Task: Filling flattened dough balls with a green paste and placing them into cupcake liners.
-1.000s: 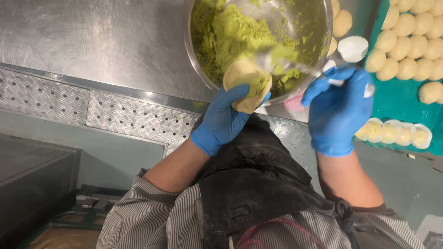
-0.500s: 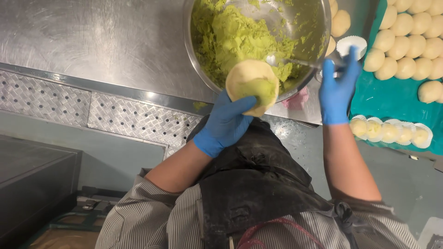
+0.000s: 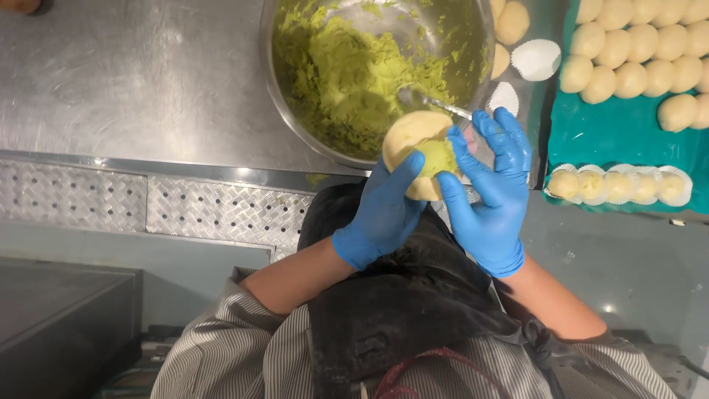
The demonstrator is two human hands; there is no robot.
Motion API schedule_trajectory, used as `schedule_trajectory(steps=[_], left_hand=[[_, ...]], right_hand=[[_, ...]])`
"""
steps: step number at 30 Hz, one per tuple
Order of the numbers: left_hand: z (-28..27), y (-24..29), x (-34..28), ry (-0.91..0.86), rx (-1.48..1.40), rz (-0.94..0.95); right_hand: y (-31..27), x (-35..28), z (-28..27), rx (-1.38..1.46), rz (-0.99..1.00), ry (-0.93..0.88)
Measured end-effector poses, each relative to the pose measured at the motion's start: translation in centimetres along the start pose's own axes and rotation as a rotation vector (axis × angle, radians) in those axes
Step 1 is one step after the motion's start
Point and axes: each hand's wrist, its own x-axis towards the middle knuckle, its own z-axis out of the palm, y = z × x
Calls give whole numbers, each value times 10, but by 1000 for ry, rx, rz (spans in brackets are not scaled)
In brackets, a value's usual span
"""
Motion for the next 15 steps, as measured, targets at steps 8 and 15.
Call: schedule_trajectory(steps=[8,15], left_hand=[[7,16,-2,-159,67,-183],[20,2,-3,-178,128,-357]], right_hand=[[18,3,-45,1,72,-200],[49,-5,-85,-231,-259,-216]])
